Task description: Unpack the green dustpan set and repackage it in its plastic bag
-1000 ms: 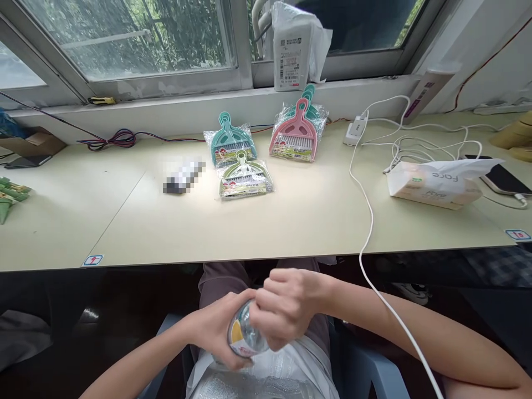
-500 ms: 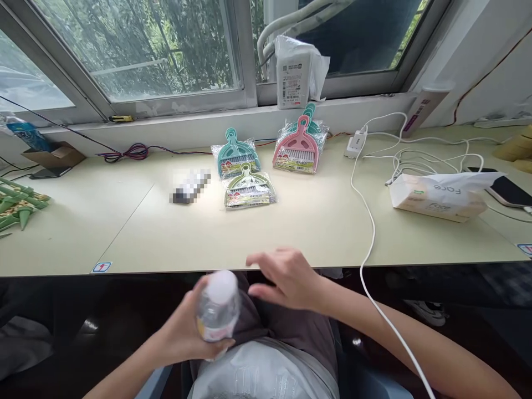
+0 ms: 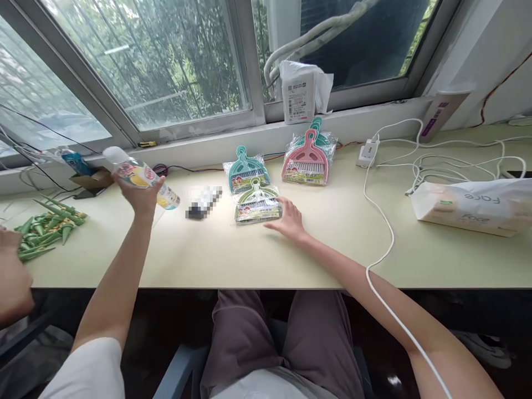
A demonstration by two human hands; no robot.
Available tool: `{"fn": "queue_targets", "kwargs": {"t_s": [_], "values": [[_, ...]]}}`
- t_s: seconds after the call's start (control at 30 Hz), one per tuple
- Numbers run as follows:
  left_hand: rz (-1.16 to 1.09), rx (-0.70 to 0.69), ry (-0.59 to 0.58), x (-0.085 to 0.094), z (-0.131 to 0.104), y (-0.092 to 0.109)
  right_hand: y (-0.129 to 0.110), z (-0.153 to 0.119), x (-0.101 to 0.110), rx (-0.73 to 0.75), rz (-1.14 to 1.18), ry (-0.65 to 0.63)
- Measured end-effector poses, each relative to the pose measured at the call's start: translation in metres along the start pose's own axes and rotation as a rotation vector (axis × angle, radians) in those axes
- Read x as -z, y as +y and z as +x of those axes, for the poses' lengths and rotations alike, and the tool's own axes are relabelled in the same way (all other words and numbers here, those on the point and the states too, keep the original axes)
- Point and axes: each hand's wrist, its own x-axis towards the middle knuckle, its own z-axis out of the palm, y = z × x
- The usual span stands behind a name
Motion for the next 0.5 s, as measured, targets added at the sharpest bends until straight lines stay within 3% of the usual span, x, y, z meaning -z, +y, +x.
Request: {"fn": "queue_targets", "kwargs": {"t_s": [0.1, 0.13, 0.27, 0.37, 0.5], "values": [[0.102, 0.059, 0.022, -0.032, 0.022, -0.019, 0.003, 0.001, -0.006, 0.06, -0.001, -0.045], [0.121, 0.041, 0.078, -0.042, 0.026, -0.028, 0.006, 0.002, -0.007, 0.031, 0.009, -0.025], [0.129, 0.068, 0.094, -0.076, 0.037, -0.066, 0.016, 0.008, -0.014, -0.095, 0.059, 0.073], [0.05, 0.104, 0.133, -0.094, 0.041, -0.086, 0.016, 0.016, -0.02, -0.099, 0.014, 0.098], [-0.06, 0.185, 0.167, -0.108, 0.046, -0.096, 0.011, 0.03, -0.028, -0.128, -0.044, 0.109]]}}
